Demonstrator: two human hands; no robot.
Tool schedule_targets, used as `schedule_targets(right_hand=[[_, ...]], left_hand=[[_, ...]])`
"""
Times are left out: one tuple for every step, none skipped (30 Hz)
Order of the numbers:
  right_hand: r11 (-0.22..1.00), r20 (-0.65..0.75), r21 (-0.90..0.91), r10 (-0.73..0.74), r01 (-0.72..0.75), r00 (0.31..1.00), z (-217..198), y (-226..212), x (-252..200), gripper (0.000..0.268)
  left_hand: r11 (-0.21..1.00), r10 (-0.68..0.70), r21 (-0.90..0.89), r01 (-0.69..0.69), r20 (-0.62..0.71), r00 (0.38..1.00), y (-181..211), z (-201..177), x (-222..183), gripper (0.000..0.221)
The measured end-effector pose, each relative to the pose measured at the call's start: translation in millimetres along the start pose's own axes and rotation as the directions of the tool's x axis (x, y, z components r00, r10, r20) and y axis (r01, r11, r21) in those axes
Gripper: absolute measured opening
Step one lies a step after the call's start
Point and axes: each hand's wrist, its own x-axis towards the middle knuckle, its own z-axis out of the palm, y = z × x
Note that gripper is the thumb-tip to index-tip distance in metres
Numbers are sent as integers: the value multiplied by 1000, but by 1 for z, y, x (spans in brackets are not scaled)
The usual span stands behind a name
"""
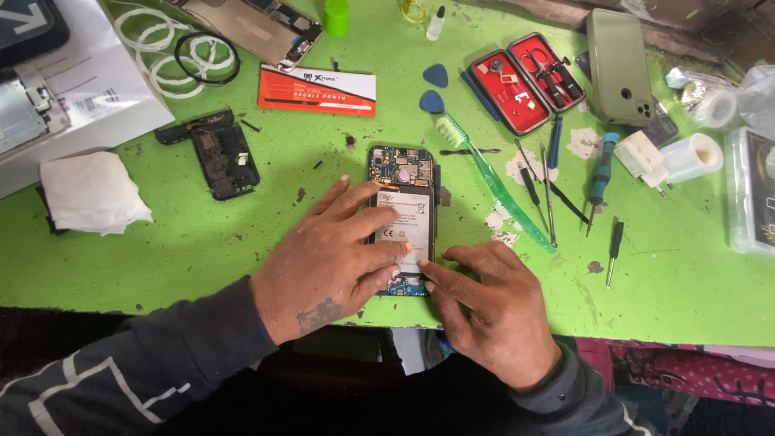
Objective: Installing a new battery into a smartphone and connecting the ribbon cables to the motherboard.
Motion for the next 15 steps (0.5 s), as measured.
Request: schedule_targets(right_hand=[[1000, 1, -2, 1, -1, 1000, -1, 0, 1, 19], [1000, 0, -1, -10, 10, 1000, -2, -1, 2, 17], [1000, -1, 1, -21, 21, 1000, -2, -2, 4, 17], [1000, -1, 0, -21, 21, 1000, -2, -2, 4, 17], [1000, 4, -6, -21, 21, 1000, -2, -3, 5, 16], [1000, 9, -12, -21, 22, 1000, -2, -4, 6, 16], [1000, 10, -12, -22, 22, 1000, -2, -3, 6, 16], [1000, 17, -5, -16, 16, 1000, -2, -3, 6, 17], [1000, 24, 2, -10, 10, 1000, -2, -2, 6, 18], [1000, 23, 1, -10, 10, 1000, -2, -2, 4, 18], [1000, 31, -4, -7, 7, 999, -2, -1, 4, 19], [1000, 39, -9, -4, 4, 999, -2, 0, 3, 21], [1000, 41, -9, -4, 4, 999, -2, -1, 3, 21], [1000, 44, 5, 7, -7, 999, -2, -1, 3, 23], [1000, 48, 21, 18, -19, 999, -3, -1, 3, 25]], left_hand=[[1000, 1, -2, -1, -1, 1000, 1, -1, 1, 29], [1000, 13, 16, -13, -2, 1000, 2, -1, 2, 29], [999, 23, 36, -23, -2, 1000, 3, -3, 2, 29], [999, 23, 36, -23, -2, 1000, 4, -4, 4, 29], [996, 55, 66, -53, -24, 998, 5, -6, 6, 27], [992, 88, 96, -83, -45, 995, 5, -8, 8, 26], [992, 87, 96, -83, -45, 995, 5, -8, 9, 26], [989, 104, 107, -98, -58, 993, 5, -9, 10, 23], [986, 123, 118, -115, -71, 990, 5, -10, 11, 21], [986, 125, 118, -116, -71, 990, 4, -9, 10, 21], [988, 117, 104, -110, -60, 991, 4, -9, 9, 22], [990, 109, 90, -105, -48, 993, 3, -8, 8, 24], [991, 108, 89, -103, -48, 993, 3, -8, 7, 24], [991, 108, 89, -103, -52, 993, 2, -7, 7, 25], [991, 105, 87, -100, -55, 993, 1, -6, 6, 27]])
